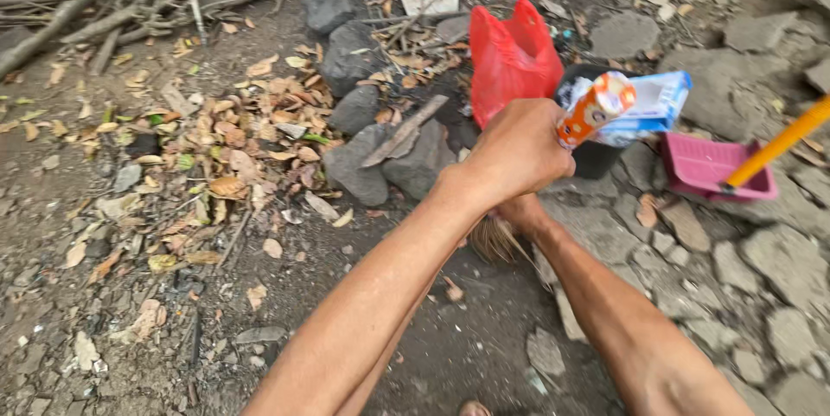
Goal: The person sweeps dry leaves and debris from a dirt and stone ground using a broom by hand, moving around different parts of an outdoor area.
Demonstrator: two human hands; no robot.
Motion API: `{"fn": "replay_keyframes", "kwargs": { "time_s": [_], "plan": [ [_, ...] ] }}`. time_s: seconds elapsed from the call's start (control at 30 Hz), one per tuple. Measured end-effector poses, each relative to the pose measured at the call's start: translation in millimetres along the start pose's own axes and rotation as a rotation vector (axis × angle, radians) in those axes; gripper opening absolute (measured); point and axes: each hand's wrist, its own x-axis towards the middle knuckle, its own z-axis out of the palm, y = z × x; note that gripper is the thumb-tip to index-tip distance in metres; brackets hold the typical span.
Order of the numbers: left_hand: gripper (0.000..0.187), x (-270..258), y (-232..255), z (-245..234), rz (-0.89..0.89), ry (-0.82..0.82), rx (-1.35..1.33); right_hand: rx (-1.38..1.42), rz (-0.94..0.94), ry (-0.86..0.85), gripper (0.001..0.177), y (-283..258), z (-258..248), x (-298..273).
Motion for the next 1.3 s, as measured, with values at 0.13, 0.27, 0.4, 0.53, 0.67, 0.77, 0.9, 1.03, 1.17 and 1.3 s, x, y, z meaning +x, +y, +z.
{"fn": "replay_keyframes", "kwargs": {
  "time_s": [0.13,0.27,0.4,0.53,0.67,0.77,0.9,1.03,1.17,1.3],
  "plan": [
    [0.025,-21,7,-52,-0.05,0.044,0.078,0.093,0.024,-0.169,0.002,-66,52,-11],
    [0.019,-21,32,-116,-0.032,0.107,0.22,0.04,-0.107,-0.289,0.005,-177,95,-15],
    [0.039,-15,30,-202,0.111,0.315,0.159,0.016,-0.097,-0.281,0.004,-245,102,-18],
    [0.016,-33,-8,-237,-0.082,0.097,0.205,-0.18,0.029,-0.224,0.008,-236,84,-17],
    [0.02,-64,-66,-195,-0.443,0.103,-0.472,-0.334,0.151,-0.326,0.008,-173,67,-26],
    [0.031,-83,-92,-143,-0.528,0.112,-0.579,-0.453,0.291,-0.305,0.007,-117,86,-41],
    [0.035,-92,-87,-120,-0.37,0.097,-0.136,-0.263,0.13,-0.234,0.013,-90,135,-4],
    [0.026,-95,-65,-186,-0.331,-0.013,0.078,-0.131,-0.576,-0.122,0.049,-135,185,36],
    [0.017,-81,-35,-258,0.008,0.269,0.218,-0.242,-0.755,0.094,0.034,-247,218,78],
    [0.026,-88,-39,-330,-0.054,0.448,0.172,-0.046,-0.252,-0.184,0.011,-302,234,74]
  ]
}}
